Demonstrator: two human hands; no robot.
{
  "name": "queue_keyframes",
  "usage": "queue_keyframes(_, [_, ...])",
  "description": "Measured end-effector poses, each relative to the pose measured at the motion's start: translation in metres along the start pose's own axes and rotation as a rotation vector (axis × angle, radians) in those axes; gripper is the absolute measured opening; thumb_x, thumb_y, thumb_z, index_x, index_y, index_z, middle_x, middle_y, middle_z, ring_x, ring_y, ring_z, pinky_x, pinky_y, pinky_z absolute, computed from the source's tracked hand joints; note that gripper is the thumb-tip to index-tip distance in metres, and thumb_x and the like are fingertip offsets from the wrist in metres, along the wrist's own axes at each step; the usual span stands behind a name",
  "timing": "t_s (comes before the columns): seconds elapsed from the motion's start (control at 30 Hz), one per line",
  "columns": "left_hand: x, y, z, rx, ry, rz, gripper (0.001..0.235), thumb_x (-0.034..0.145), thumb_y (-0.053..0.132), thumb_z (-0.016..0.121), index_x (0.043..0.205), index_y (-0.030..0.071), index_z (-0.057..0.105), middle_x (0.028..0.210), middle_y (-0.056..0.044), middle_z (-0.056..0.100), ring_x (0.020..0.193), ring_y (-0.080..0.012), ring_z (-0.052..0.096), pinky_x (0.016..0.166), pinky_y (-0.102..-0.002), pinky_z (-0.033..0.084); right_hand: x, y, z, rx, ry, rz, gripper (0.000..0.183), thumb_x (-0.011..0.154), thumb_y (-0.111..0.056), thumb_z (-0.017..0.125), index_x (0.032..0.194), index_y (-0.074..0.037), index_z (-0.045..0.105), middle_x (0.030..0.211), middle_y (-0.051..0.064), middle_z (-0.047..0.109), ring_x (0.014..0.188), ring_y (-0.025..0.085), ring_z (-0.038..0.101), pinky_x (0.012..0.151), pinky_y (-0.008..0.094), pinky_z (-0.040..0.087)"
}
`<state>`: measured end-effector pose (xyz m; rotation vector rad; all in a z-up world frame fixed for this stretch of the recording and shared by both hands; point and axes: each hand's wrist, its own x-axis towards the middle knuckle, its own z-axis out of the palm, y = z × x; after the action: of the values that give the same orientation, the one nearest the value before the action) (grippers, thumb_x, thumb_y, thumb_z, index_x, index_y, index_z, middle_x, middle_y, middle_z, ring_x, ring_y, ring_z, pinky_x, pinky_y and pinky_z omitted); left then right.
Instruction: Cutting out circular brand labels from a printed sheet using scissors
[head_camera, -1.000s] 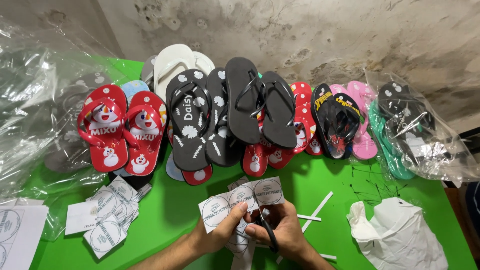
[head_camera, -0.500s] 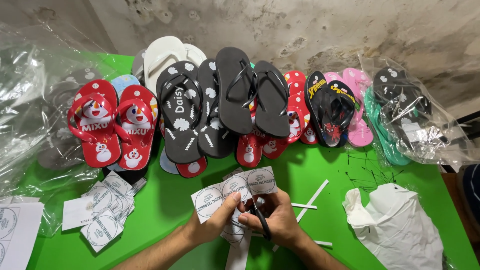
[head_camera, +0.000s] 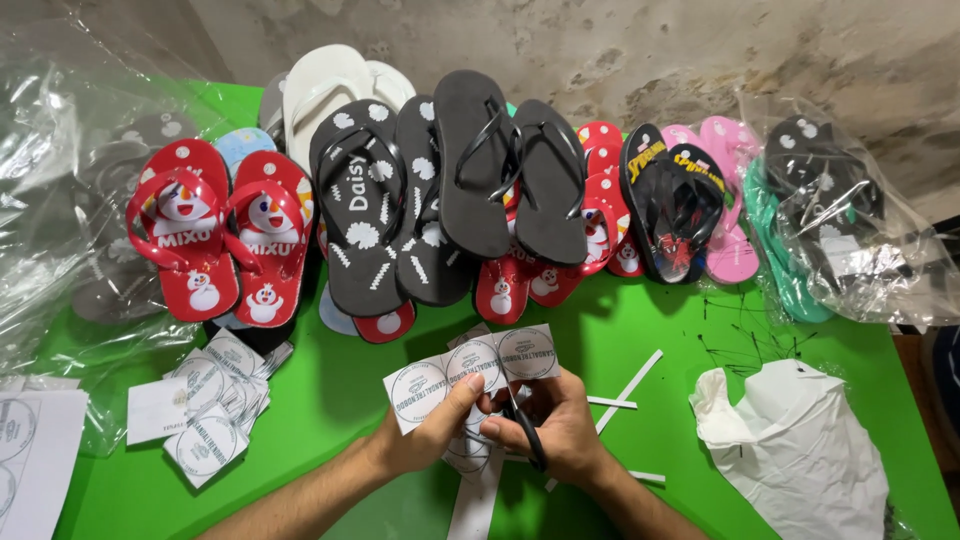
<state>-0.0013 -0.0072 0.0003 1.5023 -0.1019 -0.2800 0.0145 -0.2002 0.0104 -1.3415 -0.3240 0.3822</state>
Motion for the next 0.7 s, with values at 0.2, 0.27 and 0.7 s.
queue_keyframes(0.2, [0.002, 0.001, -0.003, 0.043, -0.035, 0.065, 0.039, 0.102, 0.035, 0.049, 0.077, 0.012, 0.068, 0.064, 0.002, 0.061, 0.062, -0.0135, 0.059, 0.063, -0.029, 0.05, 0.002, 0.002, 0.0, -0.01, -0.018, -0.043, 0.041, 0.079, -0.01, 0.088, 0.109, 0.005, 0.065, 0.089, 0.015, 0.07, 0.082, 0.023, 0.069, 0.075, 0.031, 0.061])
queue_keyframes(0.27, [0.004, 0.008, -0.005, 0.039, -0.034, 0.072, 0.039, 0.101, 0.034, 0.051, 0.075, 0.011, 0.069, 0.062, 0.002, 0.063, 0.059, -0.0132, 0.06, 0.06, -0.029, 0.05, 0.005, 0.001, 0.002, -0.009, -0.023, -0.059, 0.041, 0.08, -0.011, 0.087, 0.111, 0.004, 0.064, 0.091, 0.013, 0.069, 0.082, 0.021, 0.068, 0.076, 0.033, 0.061])
queue_keyframes(0.7, [0.007, 0.019, -0.01, -0.017, -0.057, 0.072, 0.038, 0.099, 0.032, 0.053, 0.071, 0.012, 0.07, 0.059, -0.001, 0.067, 0.054, -0.0149, 0.063, 0.057, -0.027, 0.05, 0.006, 0.007, 0.001, -0.011, -0.032, -0.028, 0.041, 0.083, -0.013, 0.086, 0.112, 0.005, 0.063, 0.091, 0.014, 0.067, 0.081, 0.021, 0.067, 0.073, 0.032, 0.06])
